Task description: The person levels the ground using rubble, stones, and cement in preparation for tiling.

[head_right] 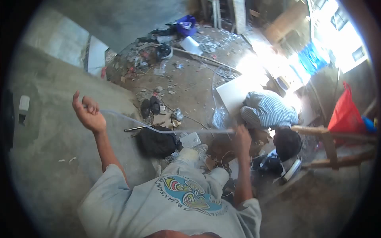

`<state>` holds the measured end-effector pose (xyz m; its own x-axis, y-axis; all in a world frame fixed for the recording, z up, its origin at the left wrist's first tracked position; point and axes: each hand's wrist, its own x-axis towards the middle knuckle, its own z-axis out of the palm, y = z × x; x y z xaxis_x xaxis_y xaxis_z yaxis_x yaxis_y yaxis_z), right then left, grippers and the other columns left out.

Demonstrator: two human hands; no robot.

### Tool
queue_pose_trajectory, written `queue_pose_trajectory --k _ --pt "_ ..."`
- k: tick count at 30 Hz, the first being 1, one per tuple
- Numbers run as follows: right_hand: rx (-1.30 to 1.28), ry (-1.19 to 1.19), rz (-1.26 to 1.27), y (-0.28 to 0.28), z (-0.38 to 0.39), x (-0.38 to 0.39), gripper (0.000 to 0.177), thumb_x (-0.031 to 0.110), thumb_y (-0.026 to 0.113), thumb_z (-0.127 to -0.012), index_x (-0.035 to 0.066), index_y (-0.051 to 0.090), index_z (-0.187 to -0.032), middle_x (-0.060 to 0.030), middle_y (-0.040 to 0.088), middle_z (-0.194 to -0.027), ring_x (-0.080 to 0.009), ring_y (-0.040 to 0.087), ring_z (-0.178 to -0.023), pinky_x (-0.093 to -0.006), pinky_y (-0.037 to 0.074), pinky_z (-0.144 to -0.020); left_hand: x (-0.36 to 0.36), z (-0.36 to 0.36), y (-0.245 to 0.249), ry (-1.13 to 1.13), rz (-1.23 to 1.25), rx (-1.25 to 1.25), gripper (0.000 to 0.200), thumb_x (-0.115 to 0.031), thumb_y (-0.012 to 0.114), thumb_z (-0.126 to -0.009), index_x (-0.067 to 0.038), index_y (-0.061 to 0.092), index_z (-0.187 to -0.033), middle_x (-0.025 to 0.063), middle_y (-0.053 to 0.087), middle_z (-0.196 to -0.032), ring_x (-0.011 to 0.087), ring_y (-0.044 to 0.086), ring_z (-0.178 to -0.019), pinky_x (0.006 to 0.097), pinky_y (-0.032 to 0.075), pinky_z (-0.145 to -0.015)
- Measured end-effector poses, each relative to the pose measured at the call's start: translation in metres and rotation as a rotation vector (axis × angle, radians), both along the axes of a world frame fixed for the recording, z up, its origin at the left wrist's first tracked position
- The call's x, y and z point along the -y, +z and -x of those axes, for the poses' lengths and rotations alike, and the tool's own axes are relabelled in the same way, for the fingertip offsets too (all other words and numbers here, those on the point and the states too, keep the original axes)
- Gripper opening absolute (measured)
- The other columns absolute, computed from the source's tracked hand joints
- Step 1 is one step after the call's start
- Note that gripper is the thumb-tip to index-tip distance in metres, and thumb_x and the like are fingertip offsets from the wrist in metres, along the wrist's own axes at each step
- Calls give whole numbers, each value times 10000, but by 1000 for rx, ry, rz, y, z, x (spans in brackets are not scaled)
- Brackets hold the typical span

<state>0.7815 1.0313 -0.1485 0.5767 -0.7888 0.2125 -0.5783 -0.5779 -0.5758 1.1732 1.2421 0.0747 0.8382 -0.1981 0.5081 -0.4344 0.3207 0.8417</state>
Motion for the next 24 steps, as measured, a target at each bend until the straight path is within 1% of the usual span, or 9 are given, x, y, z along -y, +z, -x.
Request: queue_pose_trajectory --k 2,3,7,8,11,16,20,22,24 --pt "72 8 42 44 -58 45 144 2 573 -768 63 657 -868 -137 609 -831 -346 595 -752 -423 485 -672 -50 -12 12 182 19 16 411 -392 434 -963 -83 470 -1232 -65 292 -625 25 264 -523 188 222 -464" --pt "135 86 69 83 -86 53 189 -29 590 -746 60 651 -901 -109 623 -841 -301 601 -728 -372 484 -669 -78 -13 22 265 68 -25 421 -383 430 -965 -73 457 -1249 -59 305 -636 26 276 -526 189 219 -454" --pt "325 294 -49 115 -174 66 235 -80 588 -715 53 652 -898 -70 640 -890 -218 614 -737 -304 481 -680 -177 6 50 488 181 86 451 -343 425 -977 -55 396 -1323 -38 338 -681 42 305 -513 181 273 -423" --pt "318 379 -91 101 -191 69 163 61 620 -782 78 660 -939 -86 634 -930 -287 597 -868 -375 464 -787 -191 18 55 537 221 73 451 -336 417 -984 -54 383 -1334 -35 342 -686 42 312 -513 180 284 -421" --pt "263 533 -125 102 -233 71 152 102 637 -807 112 676 -954 -84 635 -947 -293 575 -951 -385 438 -856 -205 36 66 591 329 75 449 -319 396 -1001 -50 354 -1357 -24 354 -696 39 334 -519 178 311 -416" --pt "331 400 -59 114 -276 137 191 75 655 -788 119 688 -971 -63 649 -955 -251 558 -923 -355 439 -811 -187 19 48 478 358 102 453 -319 396 -1009 -51 340 -1369 -10 370 -695 39 368 -543 177 335 -420" --pt "204 275 88 107 -293 218 206 75 655 -781 98 689 -983 -76 643 -917 -250 548 -928 -354 430 -815 -119 -38 24 381 397 113 458 -279 419 -998 -31 331 -1372 -2 389 -697 57 389 -546 192 362 -429" --pt "155 281 147 80 -295 261 162 83 653 -817 74 690 -975 -101 654 -908 -265 584 -896 -367 454 -794 -66 -77 7 362 468 106 458 -245 412 -996 -6 320 -1375 13 415 -697 75 410 -549 214 384 -433" --pt "186 224 -7 38 -299 296 137 104 668 -824 44 681 -946 -105 644 -842 -238 594 -792 -367 458 -760 -14 -121 -13 359 441 15 452 -255 429 -989 -11 343 -1360 1 397 -685 61 393 -559 195 370 -448"
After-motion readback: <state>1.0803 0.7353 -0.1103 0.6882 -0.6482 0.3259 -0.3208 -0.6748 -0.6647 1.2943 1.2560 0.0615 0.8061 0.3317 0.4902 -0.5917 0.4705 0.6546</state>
